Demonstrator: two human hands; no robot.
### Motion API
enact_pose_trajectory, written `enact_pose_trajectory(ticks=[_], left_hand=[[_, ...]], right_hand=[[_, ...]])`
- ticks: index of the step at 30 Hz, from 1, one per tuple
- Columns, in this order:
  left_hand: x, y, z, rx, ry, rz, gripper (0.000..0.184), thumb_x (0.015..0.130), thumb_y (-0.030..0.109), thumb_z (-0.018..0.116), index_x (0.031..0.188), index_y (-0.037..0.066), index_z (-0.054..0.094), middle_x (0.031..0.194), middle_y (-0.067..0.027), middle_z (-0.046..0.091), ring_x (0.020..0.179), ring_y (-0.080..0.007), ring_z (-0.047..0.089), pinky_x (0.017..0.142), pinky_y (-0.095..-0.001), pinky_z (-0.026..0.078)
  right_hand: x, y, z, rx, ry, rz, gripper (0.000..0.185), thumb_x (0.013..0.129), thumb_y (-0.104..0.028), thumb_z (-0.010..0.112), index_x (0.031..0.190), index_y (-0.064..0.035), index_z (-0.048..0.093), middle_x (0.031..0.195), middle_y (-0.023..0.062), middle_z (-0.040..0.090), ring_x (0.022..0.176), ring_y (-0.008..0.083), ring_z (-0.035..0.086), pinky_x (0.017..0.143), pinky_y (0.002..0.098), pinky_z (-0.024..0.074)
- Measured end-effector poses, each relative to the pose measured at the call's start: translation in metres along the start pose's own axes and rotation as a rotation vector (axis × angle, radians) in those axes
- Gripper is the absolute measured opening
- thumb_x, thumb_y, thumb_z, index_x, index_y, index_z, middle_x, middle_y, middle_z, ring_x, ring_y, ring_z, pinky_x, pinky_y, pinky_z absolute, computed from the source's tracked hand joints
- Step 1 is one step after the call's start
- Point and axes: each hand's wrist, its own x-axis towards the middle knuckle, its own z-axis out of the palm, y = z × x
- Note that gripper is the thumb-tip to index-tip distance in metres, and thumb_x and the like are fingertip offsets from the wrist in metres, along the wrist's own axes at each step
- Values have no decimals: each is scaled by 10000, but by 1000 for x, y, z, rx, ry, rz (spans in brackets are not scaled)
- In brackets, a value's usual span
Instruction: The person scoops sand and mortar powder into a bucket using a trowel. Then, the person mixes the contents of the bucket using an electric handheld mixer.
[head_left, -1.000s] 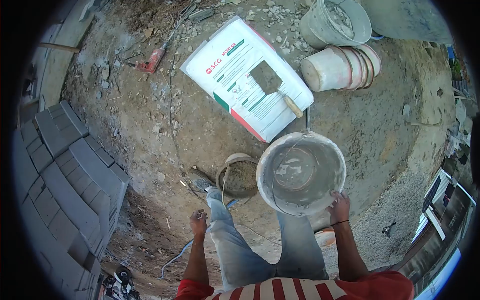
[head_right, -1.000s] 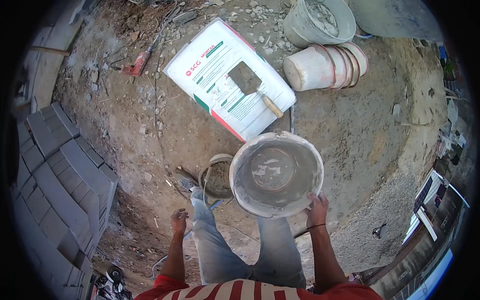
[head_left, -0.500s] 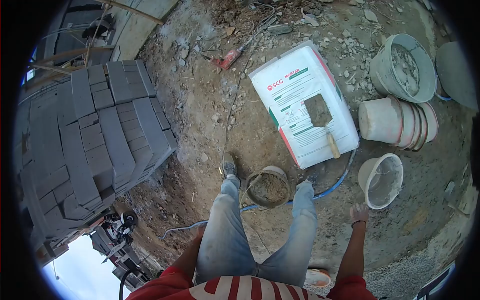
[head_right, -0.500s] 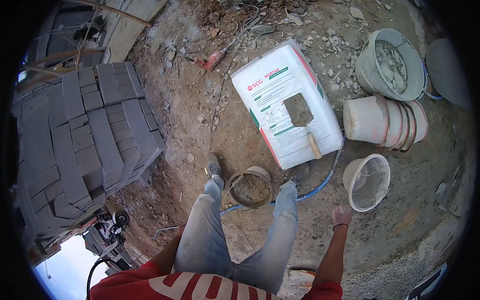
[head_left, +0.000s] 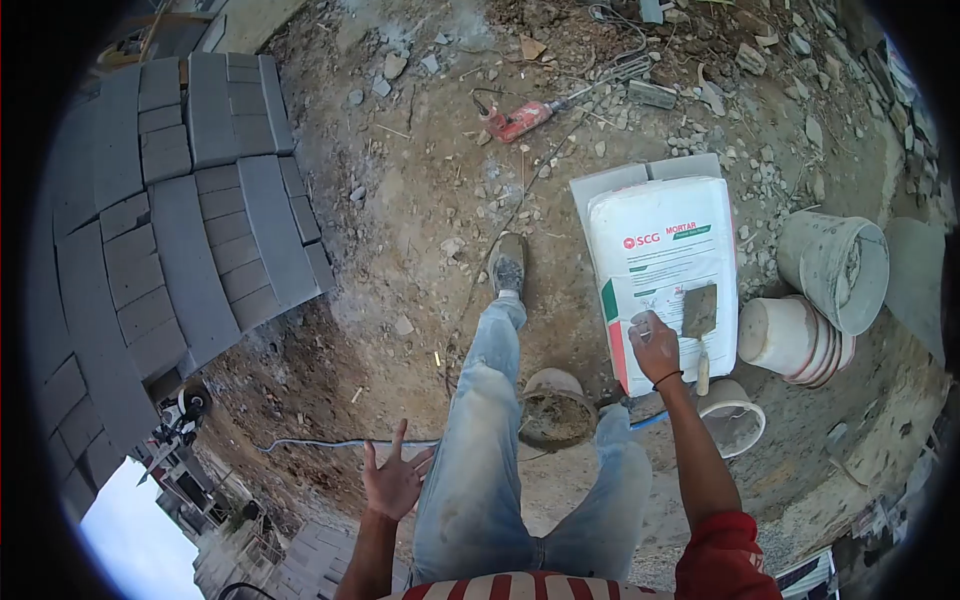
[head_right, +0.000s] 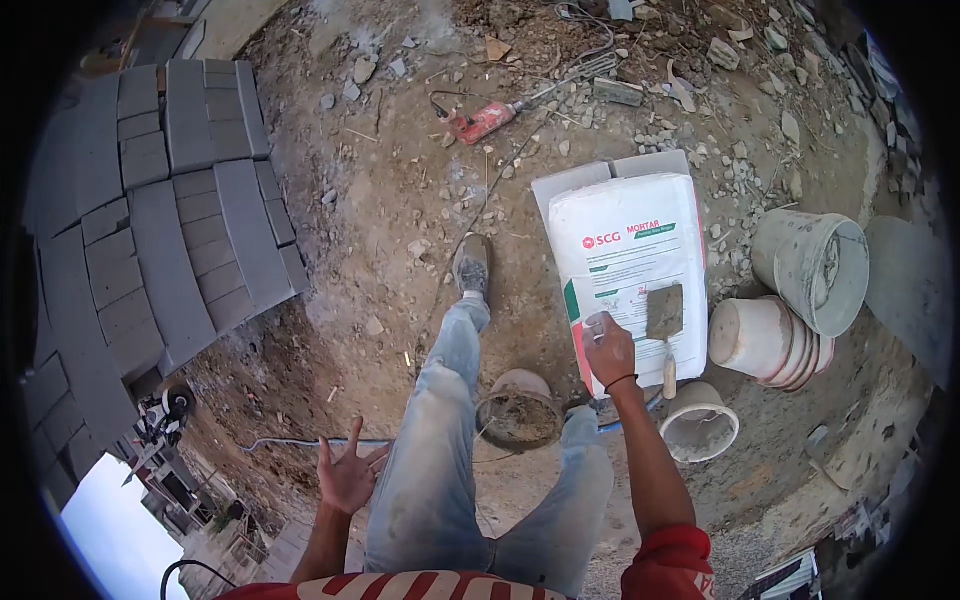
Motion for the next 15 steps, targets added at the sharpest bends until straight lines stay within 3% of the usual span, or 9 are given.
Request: enact_pose_trajectory(ticks=[1, 2, 3, 4, 5, 9, 11, 13, 15], left_hand=[[8, 21, 5, -31, -39, 162, 701, 978, 582, 376, 1515, 145, 266, 1479, -189, 392, 1335, -349, 423, 1088, -470, 352], [21, 33, -4, -46, -41, 142, 701, 978, 582, 376, 1515, 145, 266, 1479, -189, 392, 1335, -349, 423, 1088, -470, 352], [33, 37, -23, 51, 129, 171, 687, 972, 591, 378, 1499, 158, 300, 1470, -182, 403, 1306, -355, 453, 1071, -474, 370], [40, 38, -38, 151, 300, 195, 675, 966, 601, 381, 1483, 171, 333, 1461, -175, 415, 1277, -361, 483, 1053, -478, 389], [46, 40, -46, 130, 373, 144, 644, 975, 566, 400, 1474, 162, 350, 1436, -166, 441, 1256, -349, 496, 1039, -448, 405], [61, 1, -117, 340, 454, -49, 680, 983, 513, 433, 1498, 90, 296, 1452, -155, 436, 1273, -317, 474, 1055, -435, 377], [68, -31, -152, 439, 352, -155, 702, 978, 506, 445, 1502, 65, 291, 1476, -139, 412, 1301, -313, 440, 1077, -433, 349], [67, -36, -142, 467, 300, -238, 716, 974, 507, 455, 1508, 66, 272, 1481, -139, 403, 1307, -316, 434, 1079, -438, 346], [58, -25, -116, 453, 275, -319, 732, 969, 508, 464, 1515, 68, 253, 1487, -139, 395, 1313, -318, 427, 1081, -442, 343]], right_hand=[[34, -27, 15, -49, -21, -80, 169, 848, -171, 609, 964, -48, 611, 835, 191, 688, 784, 377, 669, 735, 454, 521], [71, -56, 32, -193, -91, -101, 182, 852, -173, 592, 982, -48, 606, 864, 202, 682, 806, 401, 653, 759, 477, 511], [103, -91, 53, -315, -40, -230, 170, 827, -129, 586, 956, -19, 586, 851, 203, 671, 772, 417, 640, 719, 478, 511], [138, -114, 80, -330, -130, -284, 195, 845, -155, 562, 972, -7, 575, 918, 221, 663, 836, 431, 628, 766, 501, 499], [164, -166, 90, -327, -220, -331, 217, 857, -171, 546, 995, -6, 574, 982, 231, 653, 897, 431, 616, 809, 509, 484], [280, -259, 194, -556, -283, -752, 203, 816, -117, 531, 954, 12, 605, 934, 261, 645, 958, 419, 619, 836, 493, 499], [330, -295, 227, -706, -382, -748, 289, 860, -145, 491, 1058, -5, 648, 1047, 238, 655, 1059, 381, 608, 915, 480, 464], [376, -309, 250, -816, -378, -695, 336, 891, -178, 465, 1106, -20, 668, 1190, 236, 627, 1156, 382, 570, 999, 497, 402], [421, -289, 267, -1017, -158, -702, 364, 917, -194, 445, 1163, -63, 679, 1291, 201, 594, 1224, 364, 532, 1041, 517, 347]])
